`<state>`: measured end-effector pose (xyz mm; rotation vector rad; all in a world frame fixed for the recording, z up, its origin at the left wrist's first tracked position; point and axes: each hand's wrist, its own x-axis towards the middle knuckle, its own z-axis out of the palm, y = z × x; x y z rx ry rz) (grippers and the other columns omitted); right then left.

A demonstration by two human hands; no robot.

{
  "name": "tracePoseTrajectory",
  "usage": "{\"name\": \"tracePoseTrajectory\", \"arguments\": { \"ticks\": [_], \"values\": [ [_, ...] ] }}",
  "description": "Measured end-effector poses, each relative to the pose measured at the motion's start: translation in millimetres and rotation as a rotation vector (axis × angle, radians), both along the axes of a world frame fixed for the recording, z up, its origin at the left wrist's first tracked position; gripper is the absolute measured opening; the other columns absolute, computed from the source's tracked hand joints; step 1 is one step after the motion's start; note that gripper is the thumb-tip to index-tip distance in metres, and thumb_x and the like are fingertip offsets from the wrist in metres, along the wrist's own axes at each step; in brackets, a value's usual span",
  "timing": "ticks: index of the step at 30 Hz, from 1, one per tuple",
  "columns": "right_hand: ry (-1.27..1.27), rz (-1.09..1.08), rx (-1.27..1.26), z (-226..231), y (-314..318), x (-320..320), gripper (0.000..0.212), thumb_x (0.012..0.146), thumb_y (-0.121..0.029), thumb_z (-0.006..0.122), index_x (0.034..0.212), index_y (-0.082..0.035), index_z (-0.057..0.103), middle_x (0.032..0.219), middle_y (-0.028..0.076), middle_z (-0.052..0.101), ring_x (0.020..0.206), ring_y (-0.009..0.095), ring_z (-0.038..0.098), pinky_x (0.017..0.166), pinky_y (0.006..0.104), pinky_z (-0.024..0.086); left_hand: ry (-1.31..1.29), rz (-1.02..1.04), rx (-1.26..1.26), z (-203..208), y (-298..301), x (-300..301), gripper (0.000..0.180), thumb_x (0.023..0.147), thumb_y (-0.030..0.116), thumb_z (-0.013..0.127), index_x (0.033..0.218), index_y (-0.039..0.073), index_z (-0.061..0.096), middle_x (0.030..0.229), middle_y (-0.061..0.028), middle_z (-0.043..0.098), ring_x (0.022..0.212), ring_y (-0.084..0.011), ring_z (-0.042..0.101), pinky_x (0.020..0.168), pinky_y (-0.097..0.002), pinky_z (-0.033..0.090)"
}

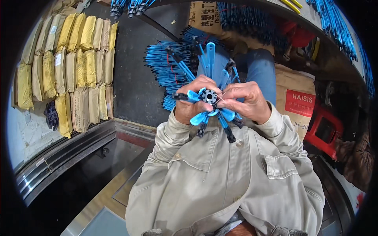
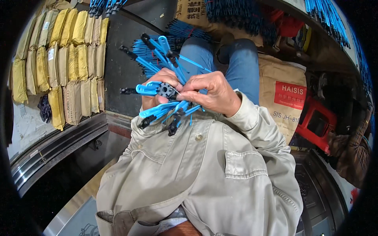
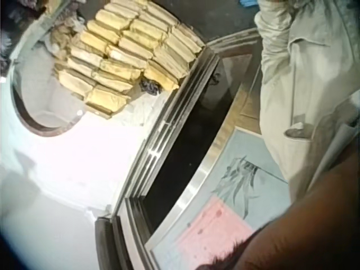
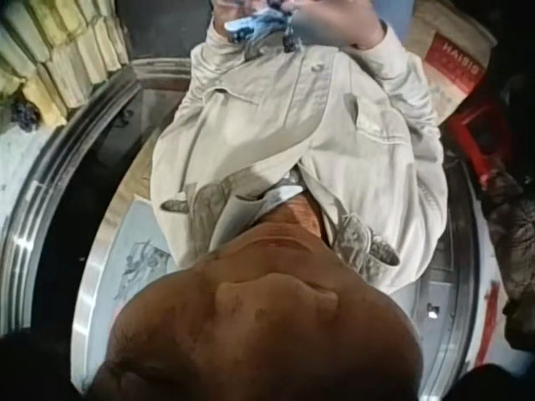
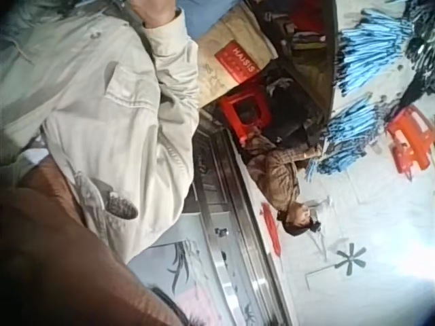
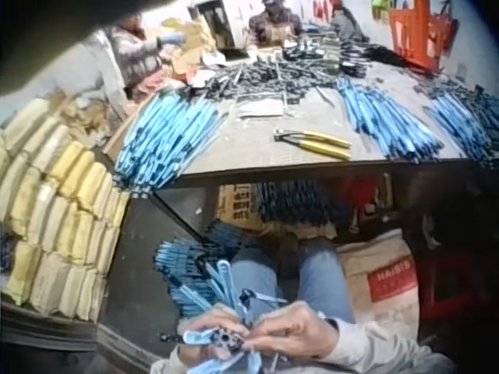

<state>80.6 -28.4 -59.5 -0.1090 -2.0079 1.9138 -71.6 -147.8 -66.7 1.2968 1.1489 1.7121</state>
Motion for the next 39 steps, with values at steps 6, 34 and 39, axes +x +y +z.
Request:
{"name": "tracePoseTrajectory", "arguments": {
  "ticks": [6,34,39],
  "values": [
    [0.138,-0.076,0.071,-4.4,-8.3,-5.4,0.016,0.078,-0.012,0.069,0.077,0.002,0.061,0.071,0.011,0.061,0.063,0.022,0.058,0.059,0.0283,0.045,0.228,0.094,0.037,8.5,-4.4,4.0,0.038,0.076,0.034,0.072,0.091,0.000,0.063,0.085,-0.0095,0.062,0.080,-0.0220,0.056,0.075,-0.0355,0.044],
    [-0.031,-0.062,-0.165,-11.5,1.5,-7.3,0.026,0.075,-0.008,0.072,0.061,-0.001,0.052,0.058,0.003,0.051,0.056,0.006,0.045,0.049,0.0236,0.035,0.367,0.246,0.084,6.1,0.4,23.9,0.036,0.081,0.031,0.067,0.095,0.000,0.055,0.086,-0.0132,0.062,0.077,-0.0264,0.061,0.070,-0.0349,0.048],
    [-0.062,-0.037,-0.232,-18.7,14.2,-6.8,0.027,0.077,-0.011,0.072,0.061,-0.001,0.052,0.059,-0.001,0.050,0.057,0.005,0.044,0.050,0.0224,0.034,0.255,0.348,0.038,5.5,7.8,39.6,0.030,0.078,0.018,0.071,0.095,0.000,0.055,0.087,-0.0146,0.062,0.078,-0.0271,0.062,0.069,-0.0338,0.049]
  ]
}}
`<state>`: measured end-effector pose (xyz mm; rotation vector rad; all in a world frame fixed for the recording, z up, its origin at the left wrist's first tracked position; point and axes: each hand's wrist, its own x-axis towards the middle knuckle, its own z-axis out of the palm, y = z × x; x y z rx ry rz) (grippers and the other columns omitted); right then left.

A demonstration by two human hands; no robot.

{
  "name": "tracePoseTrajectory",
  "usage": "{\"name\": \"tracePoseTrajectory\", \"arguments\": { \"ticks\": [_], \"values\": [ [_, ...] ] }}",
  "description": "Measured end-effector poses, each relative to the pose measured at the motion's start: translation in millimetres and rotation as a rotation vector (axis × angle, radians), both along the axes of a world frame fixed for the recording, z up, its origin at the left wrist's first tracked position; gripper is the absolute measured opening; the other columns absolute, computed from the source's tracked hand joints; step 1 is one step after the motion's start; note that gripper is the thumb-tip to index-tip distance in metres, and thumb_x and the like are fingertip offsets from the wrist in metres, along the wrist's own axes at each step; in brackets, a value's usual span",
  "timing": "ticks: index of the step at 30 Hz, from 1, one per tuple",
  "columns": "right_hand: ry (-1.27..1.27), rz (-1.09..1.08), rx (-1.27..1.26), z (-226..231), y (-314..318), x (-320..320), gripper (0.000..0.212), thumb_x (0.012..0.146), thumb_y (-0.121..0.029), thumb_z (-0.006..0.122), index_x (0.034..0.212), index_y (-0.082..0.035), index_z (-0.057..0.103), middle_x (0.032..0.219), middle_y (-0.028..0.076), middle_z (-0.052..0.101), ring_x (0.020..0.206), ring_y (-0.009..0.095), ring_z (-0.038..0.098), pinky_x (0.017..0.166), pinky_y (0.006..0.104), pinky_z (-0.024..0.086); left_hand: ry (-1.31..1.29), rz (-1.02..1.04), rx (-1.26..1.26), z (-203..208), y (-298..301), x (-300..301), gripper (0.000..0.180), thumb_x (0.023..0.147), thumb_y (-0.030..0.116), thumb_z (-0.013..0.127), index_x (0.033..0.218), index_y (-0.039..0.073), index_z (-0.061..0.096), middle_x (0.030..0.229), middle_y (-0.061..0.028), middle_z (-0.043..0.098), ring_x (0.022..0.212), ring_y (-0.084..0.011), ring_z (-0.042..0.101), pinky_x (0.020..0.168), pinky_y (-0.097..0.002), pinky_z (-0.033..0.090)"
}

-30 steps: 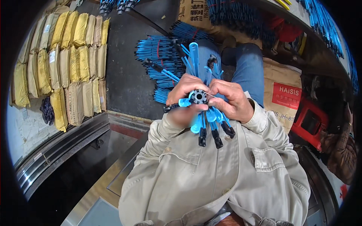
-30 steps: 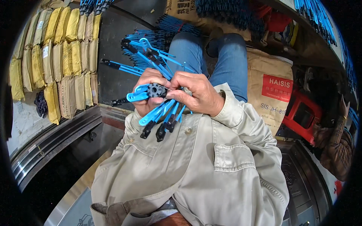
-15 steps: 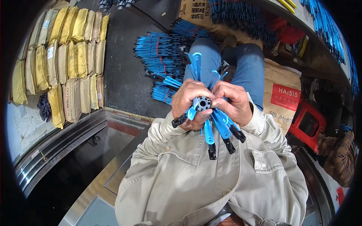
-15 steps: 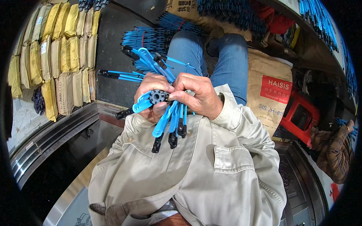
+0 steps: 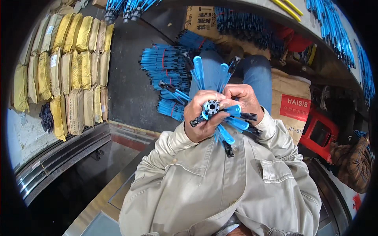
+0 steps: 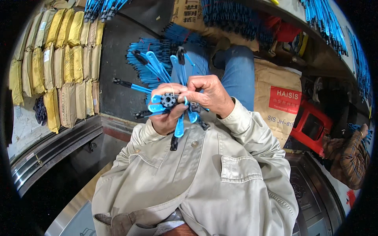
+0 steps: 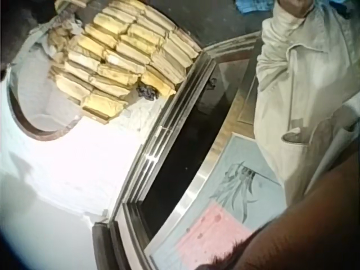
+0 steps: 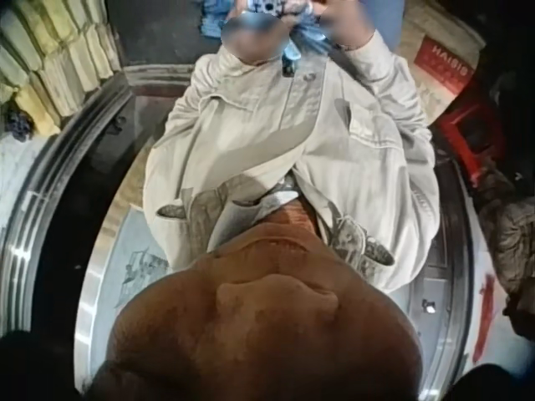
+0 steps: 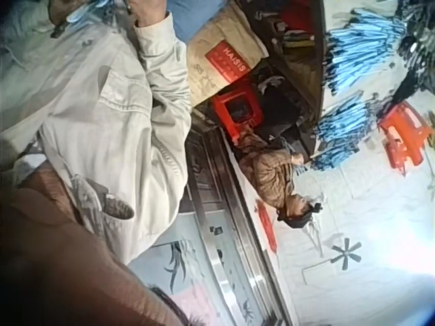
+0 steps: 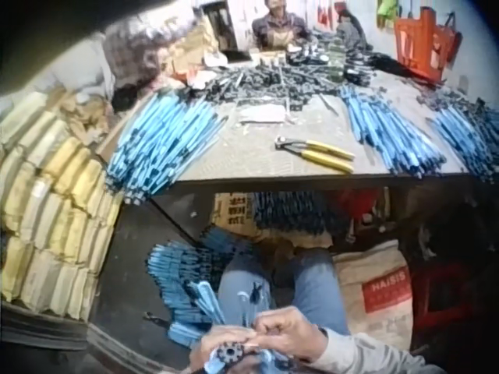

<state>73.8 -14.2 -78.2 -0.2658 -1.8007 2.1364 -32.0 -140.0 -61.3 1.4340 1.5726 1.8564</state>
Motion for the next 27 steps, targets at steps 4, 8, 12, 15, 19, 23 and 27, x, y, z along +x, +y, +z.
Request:
{"name": "tracePoseTrajectory", "arguments": {
  "ticks": [4,8,12,15,19,23,27],
  "values": [
    [-0.076,0.186,-0.137,16.6,26.8,-3.3,0.024,0.079,-0.012,0.070,0.064,-0.001,0.055,0.065,-0.001,0.054,0.059,0.006,0.046,0.053,0.0219,0.036,-0.024,-0.071,-0.007,11.5,10.6,-11.7,0.025,0.079,0.008,0.066,0.098,-0.001,0.052,0.088,-0.0152,0.062,0.082,-0.0231,0.060,0.074,-0.0334,0.048],
    [-0.064,0.269,0.001,57.2,70.3,-9.6,0.020,0.081,-0.013,0.066,0.069,0.001,0.058,0.073,0.003,0.060,0.063,0.010,0.051,0.058,0.0231,0.041,-0.080,-0.139,-0.076,25.4,2.5,-24.5,0.022,0.078,-0.001,0.061,0.098,-0.003,0.051,0.088,-0.0151,0.062,0.083,-0.0204,0.060,0.077,-0.0330,0.047],
    [-0.065,-0.246,0.186,103.8,119.6,-19.9,0.013,0.084,-0.011,0.063,0.076,0.000,0.064,0.070,0.005,0.064,0.066,0.010,0.058,0.058,0.0291,0.045,-0.138,-0.145,-0.069,25.2,-11.0,-29.1,0.021,0.077,-0.002,0.061,0.096,-0.004,0.052,0.086,-0.0146,0.062,0.080,-0.0195,0.060,0.075,-0.0330,0.048],
    [-0.078,-0.789,1.036,113.1,180.4,-39.6,0.013,0.081,-0.013,0.066,0.078,-0.002,0.060,0.078,0.012,0.061,0.071,0.024,0.061,0.060,0.0323,0.046,-0.215,-0.191,-0.121,40.6,-16.7,-37.8,0.022,0.076,-0.004,0.060,0.096,-0.004,0.052,0.082,-0.0137,0.062,0.077,-0.0198,0.061,0.070,-0.0319,0.050],
    [-0.363,-0.817,1.490,114.3,196.7,-38.4,0.024,0.078,-0.022,0.068,0.083,-0.005,0.053,0.084,0.014,0.055,0.080,0.032,0.056,0.062,0.0369,0.045,-0.398,-0.111,-0.148,43.9,-32.9,-18.8,0.020,0.073,-0.001,0.068,0.090,0.000,0.058,0.079,-0.0034,0.062,0.070,-0.0060,0.056,0.062,-0.0202,0.045],
    [-0.405,-0.782,1.644,99.4,202.9,-39.7,0.028,0.079,-0.025,0.066,0.082,-0.003,0.049,0.082,0.013,0.052,0.079,0.031,0.054,0.066,0.0410,0.043,0.041,-0.043,-0.099,48.3,-31.7,-18.5,0.020,0.073,0.001,0.070,0.090,0.001,0.060,0.075,0.0001,0.060,0.066,-0.0038,0.054,0.060,-0.0196,0.045],
    [-0.413,-0.788,1.623,91.5,208.2,-28.4,0.021,0.078,-0.019,0.067,0.083,-0.004,0.052,0.080,0.012,0.052,0.078,0.029,0.054,0.064,0.0372,0.044,-0.459,-0.074,-0.295,51.5,-34.4,-12.0,0.017,0.071,0.000,0.072,0.086,-0.001,0.064,0.081,-0.0076,0.063,0.071,-0.0126,0.060,0.063,-0.0258,0.048]
  ]
}}
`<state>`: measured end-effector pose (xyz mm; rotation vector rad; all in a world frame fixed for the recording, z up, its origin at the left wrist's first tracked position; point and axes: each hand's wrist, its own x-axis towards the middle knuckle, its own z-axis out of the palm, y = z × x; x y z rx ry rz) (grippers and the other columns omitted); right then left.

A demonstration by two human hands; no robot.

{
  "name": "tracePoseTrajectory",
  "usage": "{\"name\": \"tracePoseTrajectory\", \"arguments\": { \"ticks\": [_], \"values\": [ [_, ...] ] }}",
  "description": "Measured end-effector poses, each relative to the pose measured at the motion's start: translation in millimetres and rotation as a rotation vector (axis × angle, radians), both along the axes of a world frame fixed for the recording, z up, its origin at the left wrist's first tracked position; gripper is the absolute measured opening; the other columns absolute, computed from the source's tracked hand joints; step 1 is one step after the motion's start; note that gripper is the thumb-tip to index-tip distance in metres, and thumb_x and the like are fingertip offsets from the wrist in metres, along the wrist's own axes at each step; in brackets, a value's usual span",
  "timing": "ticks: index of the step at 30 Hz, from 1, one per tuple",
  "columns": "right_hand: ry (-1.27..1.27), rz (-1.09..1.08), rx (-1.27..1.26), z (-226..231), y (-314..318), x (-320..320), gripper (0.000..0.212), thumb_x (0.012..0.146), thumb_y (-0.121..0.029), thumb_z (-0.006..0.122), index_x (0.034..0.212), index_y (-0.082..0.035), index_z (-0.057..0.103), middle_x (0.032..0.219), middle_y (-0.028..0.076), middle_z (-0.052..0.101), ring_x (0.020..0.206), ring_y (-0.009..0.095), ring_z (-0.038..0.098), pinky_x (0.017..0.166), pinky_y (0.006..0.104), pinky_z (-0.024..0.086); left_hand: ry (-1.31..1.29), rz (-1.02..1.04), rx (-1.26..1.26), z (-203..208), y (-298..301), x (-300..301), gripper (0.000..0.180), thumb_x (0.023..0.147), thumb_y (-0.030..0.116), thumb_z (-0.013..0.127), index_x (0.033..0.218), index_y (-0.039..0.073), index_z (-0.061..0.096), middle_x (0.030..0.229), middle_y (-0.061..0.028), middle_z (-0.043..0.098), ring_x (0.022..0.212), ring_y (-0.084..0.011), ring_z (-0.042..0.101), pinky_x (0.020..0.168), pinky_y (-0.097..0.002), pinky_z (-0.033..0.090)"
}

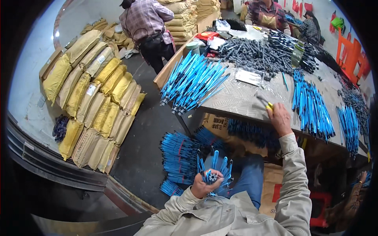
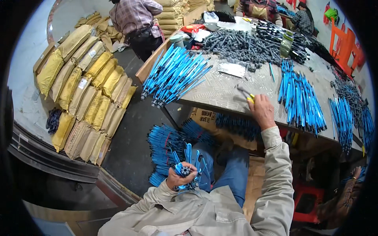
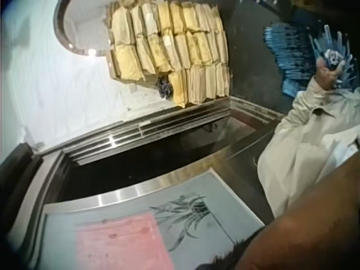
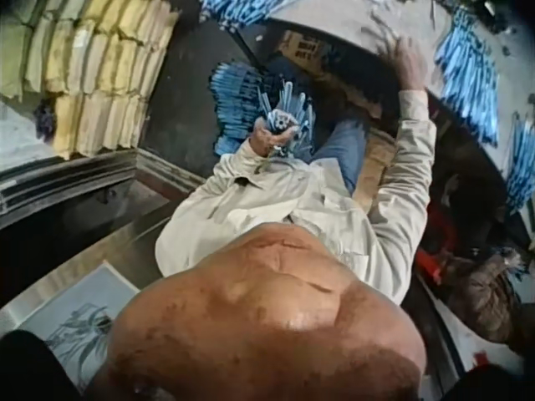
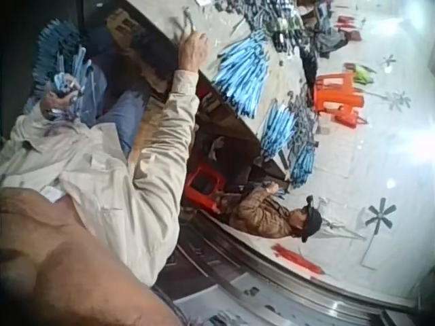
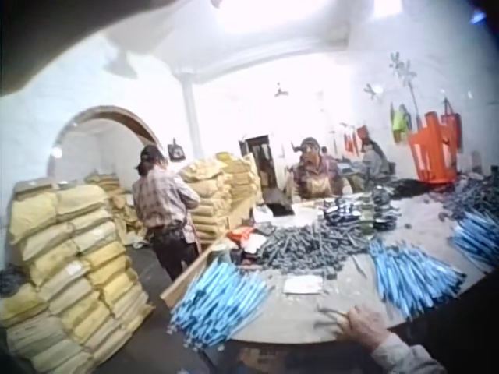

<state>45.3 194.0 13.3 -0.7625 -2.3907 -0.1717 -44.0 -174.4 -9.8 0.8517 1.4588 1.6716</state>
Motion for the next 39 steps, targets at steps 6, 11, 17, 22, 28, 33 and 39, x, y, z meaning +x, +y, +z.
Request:
{"name": "tracePoseTrajectory", "arguments": {
  "ticks": [6,11,17,22,28,33,39],
  "values": [
    [0.314,0.399,-0.810,-4.2,-114.8,53.1,0.013,0.078,-0.007,0.065,0.087,-0.002,0.057,0.084,0.011,0.051,0.079,0.028,0.053,0.065,0.0341,0.044,0.049,-0.123,-0.138,-12.4,0.3,-9.7,0.021,0.074,0.005,0.073,0.093,0.003,0.065,0.077,-0.0032,0.063,0.069,-0.0076,0.059,0.063,-0.0231,0.048],
    [-0.107,0.444,-0.109,-5.2,-146.2,57.1,0.024,0.079,-0.009,0.060,0.103,-0.012,0.063,0.113,0.008,0.051,0.104,0.023,0.053,0.091,0.0387,0.039,0.185,-0.070,0.040,-29.4,36.9,-21.2,0.028,0.074,0.006,0.070,0.099,-0.001,0.061,0.080,-0.0054,0.062,0.067,-0.0090,0.057,0.060,-0.0229,0.046],
    [-0.092,0.328,0.330,-33.9,-146.6,52.2,0.036,0.081,-0.018,0.059,0.117,-0.020,0.060,0.124,0.002,0.045,0.117,0.017,0.046,0.106,0.0416,0.025,0.257,-0.171,0.023,-37.5,40.2,-13.3,0.026,0.072,0.004,0.068,0.096,-0.002,0.062,0.080,-0.0078,0.063,0.067,-0.0119,0.058,0.061,-0.0244,0.047],
    [-0.051,0.392,0.483,-30.1,-153.8,48.4,0.038,0.083,-0.018,0.061,0.121,-0.019,0.058,0.122,0.000,0.044,0.116,0.014,0.044,0.106,0.0440,0.023,0.263,-0.188,0.037,-32.9,34.5,-15.9,0.025,0.073,0.005,0.067,0.096,-0.002,0.062,0.083,-0.0088,0.065,0.069,-0.0129,0.060,0.063,-0.0251,0.048],
    [-0.133,0.414,0.377,-27.2,-173.5,55.9,0.041,0.081,-0.019,0.063,0.121,-0.016,0.058,0.117,0.002,0.045,0.109,0.015,0.049,0.099,0.0424,0.033,0.289,-0.175,0.082,-39.8,27.5,-20.9,0.027,0.075,0.007,0.066,0.101,-0.001,0.062,0.087,-0.0097,0.066,0.072,-0.0139,0.061,0.065,-0.0262,0.049],
    [-0.394,0.571,0.046,-6.0,-176.2,65.9,0.034,0.078,-0.022,0.065,0.109,-0.008,0.060,0.111,0.008,0.048,0.098,0.017,0.055,0.081,0.0399,0.044,0.217,-0.183,0.033,-36.6,26.7,-20.1,0.033,0.075,0.010,0.070,0.105,-0.003,0.061,0.096,-0.0104,0.065,0.080,-0.0134,0.060,0.072,-0.0263,0.048],
    [-0.789,0.886,-0.771,25.4,-144.3,65.7,0.033,0.079,-0.030,0.065,0.093,-0.003,0.054,0.097,0.013,0.056,0.079,0.023,0.061,0.065,0.0345,0.049,0.370,-0.358,0.027,-31.1,27.8,-28.2,0.045,0.069,0.019,0.078,0.107,0.002,0.062,0.098,-0.0090,0.066,0.086,-0.0156,0.063,0.075,-0.0267,0.049]
  ]
}}
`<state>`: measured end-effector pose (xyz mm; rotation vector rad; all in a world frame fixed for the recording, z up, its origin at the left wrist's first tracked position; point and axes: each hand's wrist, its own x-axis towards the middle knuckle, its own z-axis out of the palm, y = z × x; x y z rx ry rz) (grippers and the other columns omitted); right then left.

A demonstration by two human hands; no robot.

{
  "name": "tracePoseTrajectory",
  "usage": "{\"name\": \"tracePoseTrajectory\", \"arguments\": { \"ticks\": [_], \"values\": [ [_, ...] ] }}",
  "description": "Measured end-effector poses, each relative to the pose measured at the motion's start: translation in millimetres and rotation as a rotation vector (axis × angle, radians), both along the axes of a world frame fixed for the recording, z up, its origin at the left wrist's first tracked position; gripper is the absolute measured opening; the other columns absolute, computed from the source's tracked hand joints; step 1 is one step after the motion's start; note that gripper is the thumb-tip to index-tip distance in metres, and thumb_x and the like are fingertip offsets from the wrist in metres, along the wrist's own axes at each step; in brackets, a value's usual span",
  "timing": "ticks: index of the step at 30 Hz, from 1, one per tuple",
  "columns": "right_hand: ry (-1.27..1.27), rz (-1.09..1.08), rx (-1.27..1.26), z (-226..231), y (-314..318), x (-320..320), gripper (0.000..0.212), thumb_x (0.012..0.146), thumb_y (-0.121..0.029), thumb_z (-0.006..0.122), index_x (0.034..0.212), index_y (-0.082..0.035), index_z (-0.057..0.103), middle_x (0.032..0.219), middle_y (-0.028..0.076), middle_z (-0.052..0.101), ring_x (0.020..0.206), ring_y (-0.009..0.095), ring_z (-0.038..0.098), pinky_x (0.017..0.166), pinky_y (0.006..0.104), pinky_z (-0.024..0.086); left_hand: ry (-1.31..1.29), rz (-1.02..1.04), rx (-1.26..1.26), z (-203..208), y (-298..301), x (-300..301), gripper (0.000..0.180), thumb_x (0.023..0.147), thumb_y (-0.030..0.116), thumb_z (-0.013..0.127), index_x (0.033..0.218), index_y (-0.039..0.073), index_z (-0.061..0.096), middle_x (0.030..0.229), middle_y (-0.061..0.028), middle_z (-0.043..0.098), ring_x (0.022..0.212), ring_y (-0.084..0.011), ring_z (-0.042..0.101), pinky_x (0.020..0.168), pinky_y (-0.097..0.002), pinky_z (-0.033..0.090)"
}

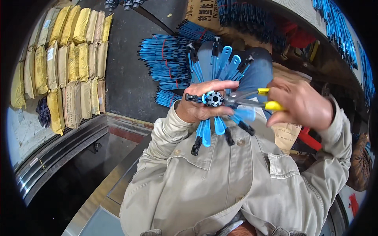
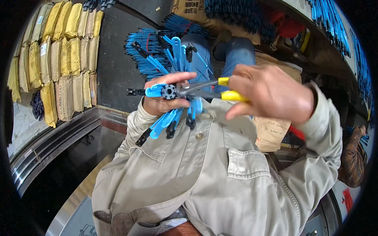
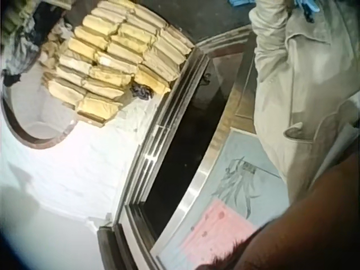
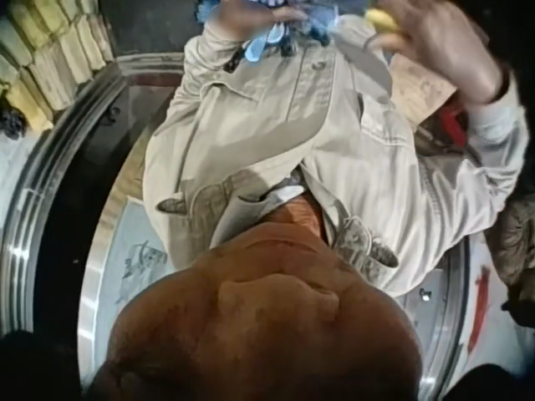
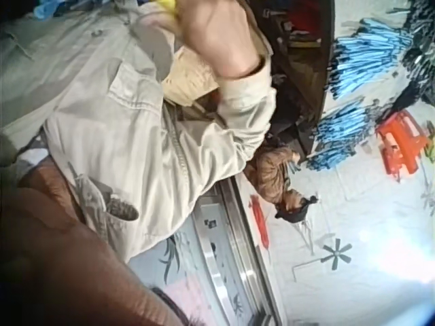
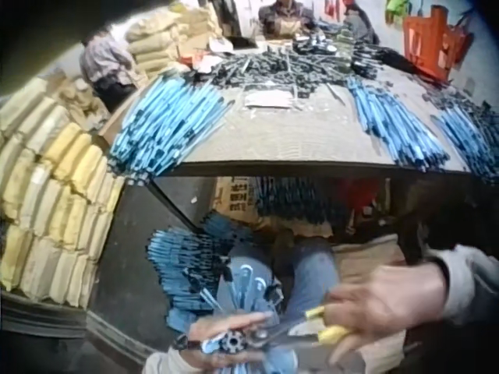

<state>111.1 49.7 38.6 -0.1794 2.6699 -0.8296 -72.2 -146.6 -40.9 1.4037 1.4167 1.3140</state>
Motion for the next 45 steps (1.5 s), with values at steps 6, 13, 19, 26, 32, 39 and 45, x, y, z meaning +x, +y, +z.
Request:
{"name": "tracePoseTrajectory", "arguments": {
  "ticks": [6,13,19,26,32,39,45],
  "values": [
    [-0.077,-0.114,-0.397,-6.2,3.5,3.2,0.032,0.080,-0.027,0.066,0.096,-0.002,0.053,0.099,0.012,0.056,0.074,0.021,0.061,0.063,0.0317,0.050,-0.097,-0.093,0.104,-14.5,8.2,-2.5,0.063,0.062,0.042,0.080,0.105,-0.001,0.063,0.095,-0.0107,0.066,0.078,-0.0170,0.062,0.072,-0.0265,0.048],
    [-0.141,-0.231,-0.865,-29.9,3.5,10.8,0.032,0.080,-0.023,0.066,0.099,-0.002,0.052,0.102,0.011,0.055,0.069,0.019,0.060,0.062,0.0283,0.051,-0.062,-0.048,0.172,-20.7,9.0,5.7,0.061,0.062,0.043,0.080,0.101,-0.001,0.064,0.093,-0.0105,0.066,0.075,-0.0192,0.062,0.069,-0.0262,0.048],
    [0.438,-0.260,0.425,-45.5,-34.6,11.5,0.034,0.068,-0.015,0.067,0.100,-0.008,0.058,0.106,0.010,0.052,0.091,0.025,0.056,0.074,0.0363,0.046,-0.092,0.150,0.133,-14.8,4.1,9.3,0.054,0.060,0.029,0.083,0.101,0.001,0.064,0.095,-0.0108,0.066,0.078,-0.0180,0.064,0.071,-0.0271,0.050],
    [0.585,-0.307,0.576,-54.1,-48.2,2.2,0.021,0.071,-0.013,0.066,0.089,-0.008,0.057,0.102,0.012,0.053,0.087,0.027,0.057,0.068,0.0359,0.045,-0.098,0.174,0.132,-17.5,-3.4,7.0,0.054,0.059,0.023,0.084,0.105,0.003,0.064,0.099,-0.0119,0.067,0.078,-0.0173,0.065,0.071,-0.0271,0.050],
    [-0.006,-0.075,-0.564,-55.4,-11.3,9.4,0.030,0.073,-0.016,0.070,0.099,-0.009,0.056,0.090,0.008,0.055,0.074,0.029,0.057,0.066,0.0361,0.046,-0.075,-0.073,0.047,-4.2,2.4,-9.5,0.055,0.059,0.023,0.083,0.108,0.004,0.064,0.100,-0.0105,0.067,0.079,-0.0171,0.065,0.072,-0.0267,0.051],
    [-0.158,-0.253,-0.674,-33.0,-15.3,4.5,0.043,0.080,-0.017,0.068,0.114,-0.004,0.046,0.084,0.008,0.058,0.065,0.021,0.060,0.056,0.0301,0.047,-0.103,-0.116,0.104,-12.9,3.2,-11.7,0.067,0.053,0.042,0.081,0.102,0.000,0.065,0.090,-0.0110,0.067,0.079,-0.0185,0.065,0.071,-0.0286,0.051],
    [0.560,-0.280,0.262,-45.9,-41.0,21.9,0.053,0.084,-0.019,0.065,0.126,-0.001,0.039,0.086,0.008,0.060,0.060,0.015,0.060,0.053,0.0263,0.048,-0.201,0.102,0.068,-13.0,-4.8,5.2,0.065,0.052,0.043,0.081,0.098,-0.001,0.066,0.092,-0.0121,0.067,0.082,-0.0201,0.065,0.072,-0.0291,0.051]
  ]
}}
